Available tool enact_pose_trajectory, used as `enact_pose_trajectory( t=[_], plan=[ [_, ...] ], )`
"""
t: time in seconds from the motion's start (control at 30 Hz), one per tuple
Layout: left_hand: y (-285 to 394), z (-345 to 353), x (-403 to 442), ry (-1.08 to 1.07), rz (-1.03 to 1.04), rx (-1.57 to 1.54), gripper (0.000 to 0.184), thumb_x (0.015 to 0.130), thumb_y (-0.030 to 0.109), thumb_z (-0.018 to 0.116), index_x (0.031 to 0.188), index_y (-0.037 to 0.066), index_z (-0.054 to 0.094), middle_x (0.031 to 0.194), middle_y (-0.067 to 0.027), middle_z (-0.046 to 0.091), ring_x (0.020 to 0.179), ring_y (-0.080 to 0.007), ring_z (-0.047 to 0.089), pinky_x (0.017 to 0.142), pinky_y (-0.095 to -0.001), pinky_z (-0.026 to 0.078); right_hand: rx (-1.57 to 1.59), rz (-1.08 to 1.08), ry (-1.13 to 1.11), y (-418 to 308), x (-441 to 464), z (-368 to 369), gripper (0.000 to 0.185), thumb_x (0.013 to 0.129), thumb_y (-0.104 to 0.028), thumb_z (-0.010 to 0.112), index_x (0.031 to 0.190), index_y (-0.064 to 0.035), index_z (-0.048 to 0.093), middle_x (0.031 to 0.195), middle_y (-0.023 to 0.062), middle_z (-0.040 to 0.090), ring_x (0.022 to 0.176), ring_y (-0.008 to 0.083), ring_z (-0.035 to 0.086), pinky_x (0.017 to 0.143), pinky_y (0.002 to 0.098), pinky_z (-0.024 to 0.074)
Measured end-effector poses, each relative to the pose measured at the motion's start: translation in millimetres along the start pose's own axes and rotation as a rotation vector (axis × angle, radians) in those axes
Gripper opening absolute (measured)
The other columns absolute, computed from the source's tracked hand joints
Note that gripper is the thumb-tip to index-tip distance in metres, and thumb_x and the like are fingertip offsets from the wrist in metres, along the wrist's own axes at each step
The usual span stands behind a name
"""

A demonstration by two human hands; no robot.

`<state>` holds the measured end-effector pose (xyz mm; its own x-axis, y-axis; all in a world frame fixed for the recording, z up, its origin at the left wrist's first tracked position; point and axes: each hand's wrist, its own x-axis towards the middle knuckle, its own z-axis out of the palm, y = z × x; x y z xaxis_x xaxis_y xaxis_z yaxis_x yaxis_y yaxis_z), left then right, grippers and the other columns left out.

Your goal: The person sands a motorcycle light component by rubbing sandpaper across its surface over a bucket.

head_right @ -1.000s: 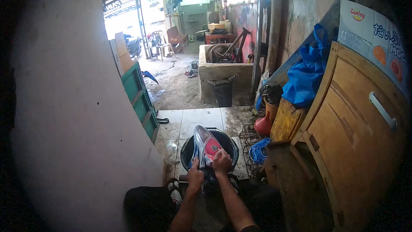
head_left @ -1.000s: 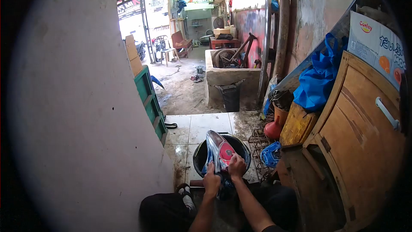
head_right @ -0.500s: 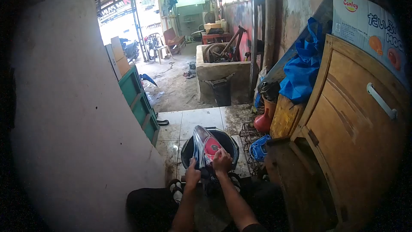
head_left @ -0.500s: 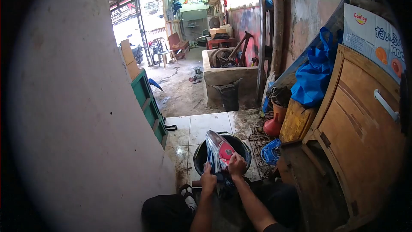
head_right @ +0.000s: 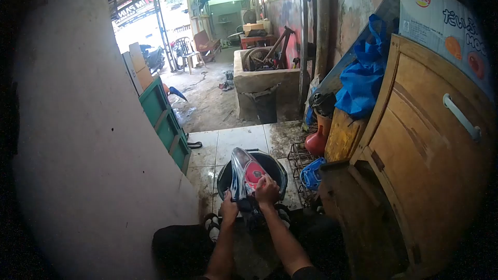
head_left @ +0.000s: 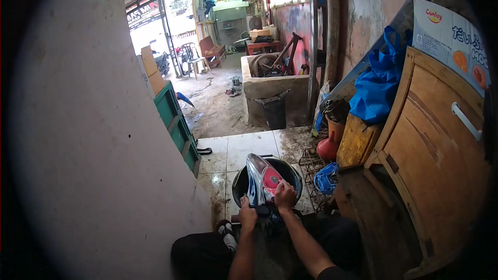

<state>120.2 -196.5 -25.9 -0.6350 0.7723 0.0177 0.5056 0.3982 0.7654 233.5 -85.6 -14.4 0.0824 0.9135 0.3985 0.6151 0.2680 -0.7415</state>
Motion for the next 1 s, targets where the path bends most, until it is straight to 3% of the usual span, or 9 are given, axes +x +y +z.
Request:
enact_pose_trajectory(
  t=[0.1, 0.17, 0.2, 0.3, 0.47, 0.7, 0.9, 1.0],
  plan=[
    [8, 5, 3, 0.022, 0.012, 0.005, 0.067, 0.077, 0.002, 0.046, 0.144, 0.002, 0.043, 0.149, -0.0197, 0.042, 0.136, -0.0348, 0.043, 0.109, -0.0426, 0.039, 0.037, 0.009, 0.0, -2, 4, -1, 0.035, 0.095, -0.028, 0.043, 0.104, -0.0101, 0.072, 0.108, 0.0111, 0.071, 0.102, 0.0338, 0.065, 0.09, 0.0449, 0.0488],
    [20, 7, -8, 0.062, 0.225, -0.091, 0.069, 0.075, 0.0, 0.045, 0.144, 0.002, 0.043, 0.149, -0.019, 0.042, 0.137, -0.0336, 0.041, 0.11, -0.0419, 0.038, 0.047, -0.015, 0.019, 0, 3, 1, 0.035, 0.095, -0.028, 0.043, 0.104, -0.0103, 0.073, 0.108, 0.0115, 0.071, 0.102, 0.0337, 0.065, 0.089, 0.0447, 0.0491],
    [33, 2, -14, 0.047, 0.232, -0.111, 0.071, 0.073, -0.002, 0.044, 0.144, 0.001, 0.043, 0.15, -0.0191, 0.041, 0.139, -0.0329, 0.039, 0.11, -0.0416, 0.038, 0.004, 0.016, -0.01, -1, 4, 0, 0.036, 0.095, -0.028, 0.043, 0.105, -0.0106, 0.073, 0.108, 0.0117, 0.071, 0.102, 0.0337, 0.065, 0.089, 0.0446, 0.0491],
    [41, 0, -16, 0.056, 0.158, -0.087, 0.069, 0.074, -0.001, 0.044, 0.144, 0.002, 0.044, 0.15, -0.0192, 0.041, 0.139, -0.0326, 0.039, 0.11, -0.0418, 0.038, -0.023, 0.05, -0.047, -2, -2, -1, 0.036, 0.095, -0.029, 0.043, 0.106, -0.0112, 0.073, 0.109, 0.0117, 0.071, 0.102, 0.0335, 0.065, 0.089, 0.0447, 0.0485],
    [-1, 12, 3, 0.06, 0.096, -0.037, 0.066, 0.077, -0.001, 0.045, 0.143, 0.003, 0.045, 0.148, -0.0226, 0.043, 0.137, -0.0336, 0.042, 0.11, -0.0428, 0.038, 0.013, 0.036, 0.004, 1, 2, 2, 0.037, 0.095, -0.029, 0.043, 0.104, -0.0108, 0.073, 0.11, 0.011, 0.071, 0.105, 0.0329, 0.064, 0.092, 0.0444, 0.0469],
    [26, 6, -13, 0.081, 0.208, -0.069, 0.067, 0.077, 0.0, 0.045, 0.144, 0.004, 0.044, 0.149, -0.0184, 0.043, 0.133, -0.036, 0.045, 0.109, -0.0434, 0.039, -0.007, 0.034, 0.014, 4, 2, 6, 0.036, 0.094, -0.028, 0.044, 0.103, -0.0102, 0.074, 0.106, 0.012, 0.072, 0.1, 0.0339, 0.065, 0.089, 0.0446, 0.0492],
    [9, -1, -3, 0.01, 0.07, -0.04, 0.068, 0.075, -0.001, 0.047, 0.144, -0.002, 0.042, 0.147, -0.0265, 0.041, 0.136, -0.036, 0.042, 0.11, -0.043, 0.037, 0.008, -0.027, 0.03, 3, 1, 4, 0.035, 0.094, -0.028, 0.044, 0.104, -0.0115, 0.073, 0.106, 0.0115, 0.072, 0.097, 0.0347, 0.066, 0.086, 0.0459, 0.0492],
    [20, 6, -14, 0.072, 0.278, -0.095, 0.071, 0.073, -0.003, 0.044, 0.144, -0.001, 0.042, 0.147, -0.0258, 0.041, 0.136, -0.0367, 0.041, 0.111, -0.0421, 0.037, 0.007, -0.028, 0.027, 3, 6, 4, 0.035, 0.094, -0.028, 0.044, 0.106, -0.012, 0.072, 0.106, 0.0113, 0.072, 0.097, 0.0347, 0.065, 0.086, 0.0465, 0.0489]
  ],
)
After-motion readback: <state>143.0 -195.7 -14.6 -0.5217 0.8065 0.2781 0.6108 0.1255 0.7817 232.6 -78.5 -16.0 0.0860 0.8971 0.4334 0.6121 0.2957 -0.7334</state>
